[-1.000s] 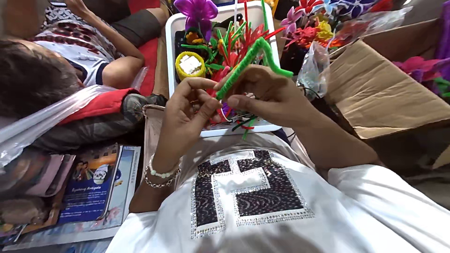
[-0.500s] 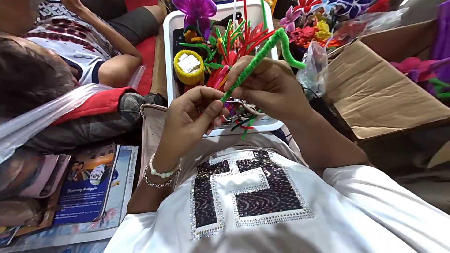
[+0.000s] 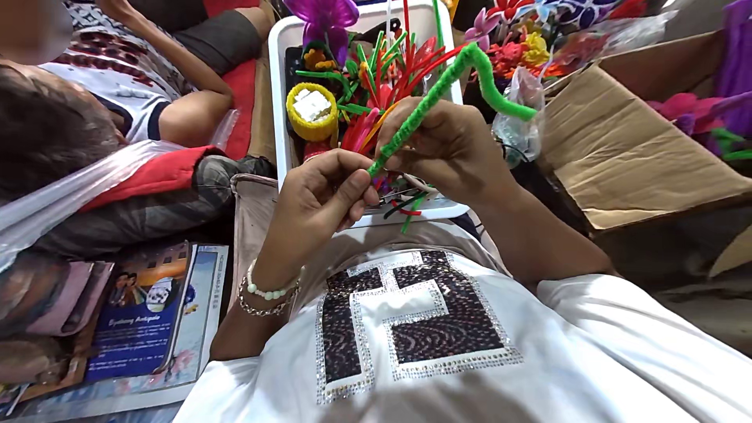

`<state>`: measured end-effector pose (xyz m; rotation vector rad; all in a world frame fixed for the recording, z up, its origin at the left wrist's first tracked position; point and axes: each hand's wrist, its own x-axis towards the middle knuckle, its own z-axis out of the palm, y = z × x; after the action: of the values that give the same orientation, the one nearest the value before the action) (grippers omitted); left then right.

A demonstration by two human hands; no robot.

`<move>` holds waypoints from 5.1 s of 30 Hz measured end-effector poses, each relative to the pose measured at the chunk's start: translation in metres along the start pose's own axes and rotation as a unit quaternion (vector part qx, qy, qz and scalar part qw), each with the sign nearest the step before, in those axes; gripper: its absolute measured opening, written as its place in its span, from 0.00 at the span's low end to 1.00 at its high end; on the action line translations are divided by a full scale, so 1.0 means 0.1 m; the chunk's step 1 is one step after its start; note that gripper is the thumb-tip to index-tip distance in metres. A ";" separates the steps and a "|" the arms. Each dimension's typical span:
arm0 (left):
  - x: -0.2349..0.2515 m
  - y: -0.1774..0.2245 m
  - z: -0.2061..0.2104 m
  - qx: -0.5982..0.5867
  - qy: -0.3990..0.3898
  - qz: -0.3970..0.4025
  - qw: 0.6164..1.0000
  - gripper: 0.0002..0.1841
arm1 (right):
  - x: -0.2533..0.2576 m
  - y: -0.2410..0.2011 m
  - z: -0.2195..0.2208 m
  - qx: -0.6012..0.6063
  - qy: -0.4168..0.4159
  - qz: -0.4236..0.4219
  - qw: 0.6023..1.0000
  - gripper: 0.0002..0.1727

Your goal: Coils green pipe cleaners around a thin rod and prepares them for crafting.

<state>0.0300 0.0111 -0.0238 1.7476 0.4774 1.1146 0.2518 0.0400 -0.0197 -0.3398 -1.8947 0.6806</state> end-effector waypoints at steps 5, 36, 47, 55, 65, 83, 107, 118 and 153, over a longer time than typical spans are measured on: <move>0.00 0.00 0.00 0.011 0.007 -0.001 1.000 0.07 | 0.03 -0.02 -0.13 -0.069 -0.048 -0.001 0.996 0.13; -0.04 0.09 0.01 0.011 0.115 0.039 0.993 0.09 | -0.17 -0.20 -0.42 -0.236 -0.088 0.063 0.966 0.21; -0.05 0.09 0.04 -0.013 0.101 0.057 0.993 0.07 | -0.11 -0.29 -0.06 -0.170 -0.098 0.042 0.980 0.20; -0.07 0.09 0.06 0.003 0.113 0.063 0.992 0.07 | -0.12 -0.28 -0.05 -0.170 -0.091 0.036 0.980 0.19; -0.05 0.08 0.06 -0.046 0.086 0.050 0.994 0.07 | -0.12 -0.29 -0.09 -0.138 -0.114 0.047 0.983 0.20; -0.06 0.06 0.13 0.067 0.153 0.120 0.979 0.06 | -0.14 -0.37 -0.01 -0.228 -0.090 0.043 0.969 0.20; -0.11 0.15 0.15 -0.013 0.126 0.086 0.988 0.06 | -0.17 -0.35 0.04 -0.202 -0.104 0.013 0.974 0.22; -0.11 0.16 0.11 -0.029 0.092 0.084 0.992 0.05 | -0.18 -0.34 0.00 0.009 -0.129 0.076 0.989 0.19; -0.05 0.02 0.08 -0.057 0.085 0.095 0.990 0.08 | -0.16 -0.42 0.11 -0.184 -0.084 0.051 0.978 0.18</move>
<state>0.0340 0.0025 -0.0249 1.6316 0.3465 1.4071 0.2512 -0.0055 -0.0097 -0.6355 -2.1788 0.4310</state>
